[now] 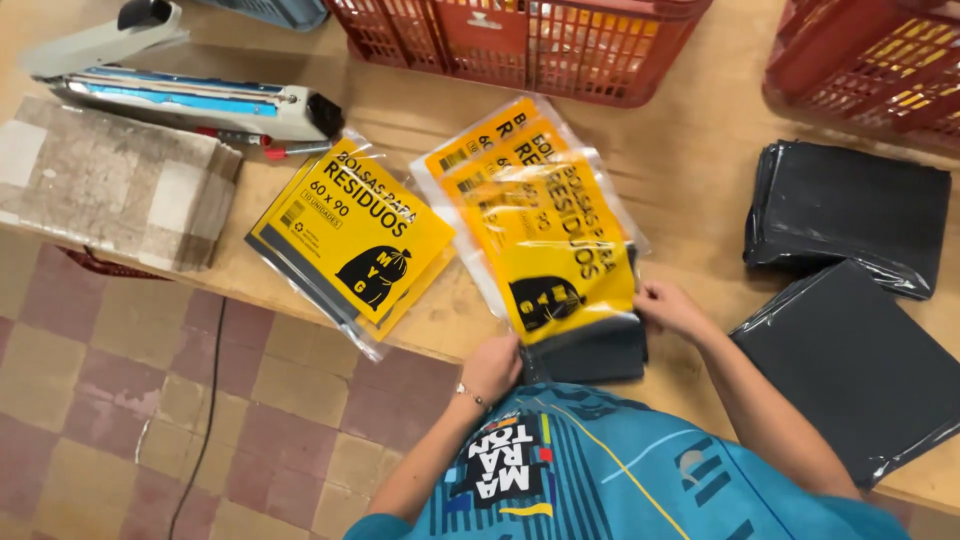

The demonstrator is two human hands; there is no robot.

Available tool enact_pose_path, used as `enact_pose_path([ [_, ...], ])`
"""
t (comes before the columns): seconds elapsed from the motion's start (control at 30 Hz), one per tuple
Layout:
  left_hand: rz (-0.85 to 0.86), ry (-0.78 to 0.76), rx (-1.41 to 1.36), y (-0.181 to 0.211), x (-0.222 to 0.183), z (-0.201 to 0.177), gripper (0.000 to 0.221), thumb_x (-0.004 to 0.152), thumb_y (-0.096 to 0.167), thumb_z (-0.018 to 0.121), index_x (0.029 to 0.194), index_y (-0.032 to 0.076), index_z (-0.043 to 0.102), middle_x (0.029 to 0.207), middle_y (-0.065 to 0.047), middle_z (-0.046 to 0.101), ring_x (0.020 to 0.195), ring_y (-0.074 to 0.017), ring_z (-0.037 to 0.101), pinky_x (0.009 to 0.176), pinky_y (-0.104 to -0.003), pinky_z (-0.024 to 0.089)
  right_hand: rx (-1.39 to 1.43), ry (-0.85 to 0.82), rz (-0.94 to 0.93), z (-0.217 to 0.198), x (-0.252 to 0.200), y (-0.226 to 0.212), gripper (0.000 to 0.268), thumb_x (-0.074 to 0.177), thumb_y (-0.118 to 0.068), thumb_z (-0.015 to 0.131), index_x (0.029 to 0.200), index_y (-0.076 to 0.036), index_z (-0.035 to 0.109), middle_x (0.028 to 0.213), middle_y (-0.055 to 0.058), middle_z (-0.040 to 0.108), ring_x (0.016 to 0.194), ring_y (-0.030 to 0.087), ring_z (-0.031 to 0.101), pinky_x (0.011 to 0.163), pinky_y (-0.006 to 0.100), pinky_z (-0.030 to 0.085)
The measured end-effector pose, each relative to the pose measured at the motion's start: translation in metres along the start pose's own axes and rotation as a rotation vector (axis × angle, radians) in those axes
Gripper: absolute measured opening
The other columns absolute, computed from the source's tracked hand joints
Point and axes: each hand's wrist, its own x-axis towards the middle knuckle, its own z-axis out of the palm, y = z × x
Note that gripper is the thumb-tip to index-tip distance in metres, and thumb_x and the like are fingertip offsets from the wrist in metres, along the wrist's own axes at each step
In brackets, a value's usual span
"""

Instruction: Packaging black plastic bags into yellow printed plastic sleeves at a workbench

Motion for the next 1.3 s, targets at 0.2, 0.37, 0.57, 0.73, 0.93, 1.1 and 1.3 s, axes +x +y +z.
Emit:
enact_pose_path([
  [0.2, -0.167, 0.059, -0.451, 0.011, 0.015, -0.044, 0.027, 0.087, 0.016, 0.068, 0.112, 0.014, 0.060, 0.081, -0.011, 0.070, 0.079, -0.0318, 0.073, 0.070, -0.039, 0.059, 0.151, 0.208, -0.194, -0.003, -0.028, -0.036, 0.033, 0.082, -0.007, 0.080, 0.075, -0.006, 0.048, 0.048, 0.007, 0.048, 0.037, 0.016, 0.051, 0.033, 0.025, 0.037],
  [0.37, -0.221, 0.316, -0.674, -0.011, 0.085, -0.123, 0.023, 0.089, 0.012, 0.068, 0.111, 0.014, 0.063, 0.080, -0.009, 0.073, 0.075, -0.0263, 0.071, 0.068, -0.037, 0.058, 0.424, 0.261, -0.336, -0.009, -0.049, -0.176, 0.022, 0.093, -0.004, 0.069, 0.106, -0.012, 0.053, 0.060, 0.001, 0.052, 0.038, 0.007, 0.044, 0.034, 0.017, 0.034],
  [0.57, 0.020, 0.724, -0.481, 0.022, 0.106, -0.253, 0.035, 0.083, 0.027, 0.074, 0.113, 0.009, 0.065, 0.097, -0.009, 0.069, 0.091, -0.0241, 0.061, 0.087, -0.039, 0.048, 0.551, 0.301, -0.518, -0.010, -0.066, -0.298, 0.018, 0.095, -0.002, 0.067, 0.107, -0.013, 0.058, 0.073, 0.002, 0.051, 0.038, 0.007, 0.044, 0.033, 0.017, 0.031],
  [0.73, 0.037, 0.504, 0.173, 0.078, 0.126, -0.242, 0.126, 0.073, 0.080, 0.083, 0.162, 0.013, 0.024, 0.166, -0.009, 0.038, 0.157, -0.0328, 0.031, 0.128, -0.055, 0.028, 0.592, 0.109, -0.616, 0.031, -0.108, -0.381, 0.021, 0.096, 0.003, 0.063, 0.091, -0.015, 0.053, 0.071, -0.002, 0.050, 0.046, 0.005, 0.041, 0.037, 0.017, 0.027],
  [0.93, -0.020, 0.815, 0.366, 0.033, 0.148, -0.278, 0.038, 0.071, 0.008, 0.059, 0.105, 0.021, 0.069, 0.097, 0.001, 0.076, 0.081, -0.0234, 0.067, 0.062, -0.042, 0.039, 0.264, 0.111, -0.672, 0.019, -0.148, -0.361, 0.029, 0.097, 0.001, 0.060, 0.121, -0.008, 0.048, 0.088, 0.010, 0.068, 0.056, 0.011, 0.056, 0.049, 0.020, 0.044],
  [1.1, -0.094, 1.111, 0.788, -0.002, 0.108, -0.355, 0.017, 0.107, 0.021, 0.052, 0.104, 0.020, 0.069, 0.084, 0.005, 0.067, 0.074, -0.0163, 0.057, 0.069, -0.033, 0.034, -0.356, 0.428, -0.414, -0.032, -0.160, -0.210, 0.027, 0.097, -0.012, 0.073, 0.123, -0.004, 0.069, 0.110, 0.009, 0.068, 0.094, 0.018, 0.061, 0.089, 0.031, 0.048],
  [1.3, -0.165, 0.999, 0.941, -0.084, 0.076, -0.283, 0.014, 0.100, 0.028, 0.071, 0.089, 0.021, 0.067, 0.083, 0.005, 0.070, 0.084, -0.0131, 0.064, 0.079, -0.029, 0.032, -1.565, 0.958, -0.292, -0.057, -0.208, 0.029, 0.071, 0.076, -0.065, 0.078, 0.135, -0.026, 0.075, 0.135, -0.004, 0.070, 0.120, 0.020, 0.067, 0.100, 0.031, 0.056],
])
